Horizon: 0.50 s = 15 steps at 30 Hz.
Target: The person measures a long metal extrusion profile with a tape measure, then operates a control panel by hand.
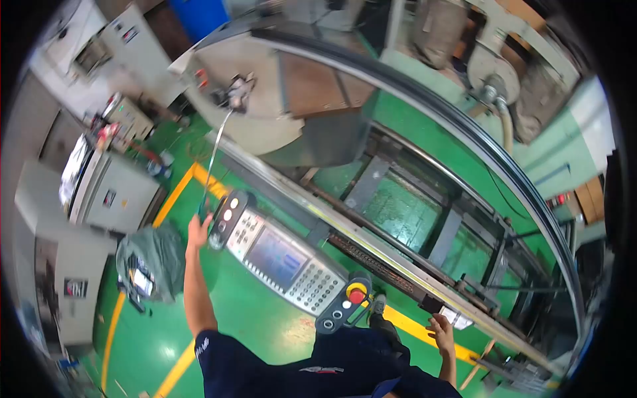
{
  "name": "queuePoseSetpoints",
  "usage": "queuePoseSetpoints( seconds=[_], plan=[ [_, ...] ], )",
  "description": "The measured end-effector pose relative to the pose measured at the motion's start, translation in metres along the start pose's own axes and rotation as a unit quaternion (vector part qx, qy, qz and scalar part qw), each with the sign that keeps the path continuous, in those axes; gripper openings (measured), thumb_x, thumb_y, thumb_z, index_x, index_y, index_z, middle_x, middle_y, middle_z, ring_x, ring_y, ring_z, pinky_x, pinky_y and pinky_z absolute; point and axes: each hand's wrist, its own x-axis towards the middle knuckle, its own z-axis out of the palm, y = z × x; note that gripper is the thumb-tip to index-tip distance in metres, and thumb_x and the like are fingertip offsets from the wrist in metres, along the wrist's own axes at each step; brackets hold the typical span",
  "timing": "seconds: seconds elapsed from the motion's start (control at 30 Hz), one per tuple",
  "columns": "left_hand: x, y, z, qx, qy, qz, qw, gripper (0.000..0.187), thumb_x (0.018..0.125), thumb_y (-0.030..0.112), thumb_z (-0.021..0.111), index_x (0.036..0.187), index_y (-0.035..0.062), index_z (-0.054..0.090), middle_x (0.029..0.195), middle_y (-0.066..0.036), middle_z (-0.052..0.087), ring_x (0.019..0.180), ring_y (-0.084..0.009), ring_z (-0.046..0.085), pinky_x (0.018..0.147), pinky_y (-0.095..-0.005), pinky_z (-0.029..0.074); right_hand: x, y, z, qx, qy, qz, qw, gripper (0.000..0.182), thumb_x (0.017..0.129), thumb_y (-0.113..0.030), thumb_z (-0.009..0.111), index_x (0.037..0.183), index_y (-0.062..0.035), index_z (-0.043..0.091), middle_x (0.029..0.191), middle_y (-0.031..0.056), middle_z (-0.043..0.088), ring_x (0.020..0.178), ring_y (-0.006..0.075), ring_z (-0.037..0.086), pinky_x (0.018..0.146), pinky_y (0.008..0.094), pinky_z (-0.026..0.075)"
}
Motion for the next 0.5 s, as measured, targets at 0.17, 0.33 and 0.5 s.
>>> queuePoseSetpoints(
  seconds=[0.17, 0.33, 0.5],
  plan=[
    [-0.029, -0.006, 0.008, 0.092, -0.004, 0.068, 0.993, 0.042, 0.098, 0.017, 0.055, 0.133, -0.0038, 0.050, 0.129, -0.024, 0.056, 0.123, -0.0389, 0.052, 0.104, -0.0402, 0.040, -0.007, 0.031, -0.010, 0.063, 0.060, 0.047, 0.995, 0.051, 0.095, -0.034, 0.063, 0.132, -0.0021, 0.050, 0.120, 0.0134, 0.063, 0.099, 0.0256, 0.065, 0.085, 0.0432, 0.052],
    [-0.032, -0.008, 0.004, -0.139, -0.087, -0.265, 0.950, 0.045, 0.100, 0.015, 0.052, 0.139, -0.0065, 0.042, 0.137, -0.022, 0.053, 0.128, -0.0303, 0.049, 0.107, -0.0360, 0.037, 0.001, 0.069, -0.031, 0.141, 0.084, 0.071, 0.984, 0.046, 0.094, -0.031, 0.064, 0.128, -0.0030, 0.053, 0.115, 0.0099, 0.062, 0.093, 0.0235, 0.064, 0.080, 0.0390, 0.053],
    [-0.010, -0.016, 0.034, 0.170, 0.215, 0.083, 0.958, 0.046, 0.093, 0.014, 0.062, 0.133, -0.0046, 0.048, 0.116, -0.018, 0.063, 0.102, -0.0312, 0.062, 0.083, -0.0396, 0.052, 0.028, 0.111, -0.110, 0.149, 0.152, 0.035, 0.976, 0.053, 0.093, -0.033, 0.066, 0.130, 0.0018, 0.053, 0.115, 0.0123, 0.064, 0.095, 0.0225, 0.065, 0.080, 0.0370, 0.054]
  ],
)
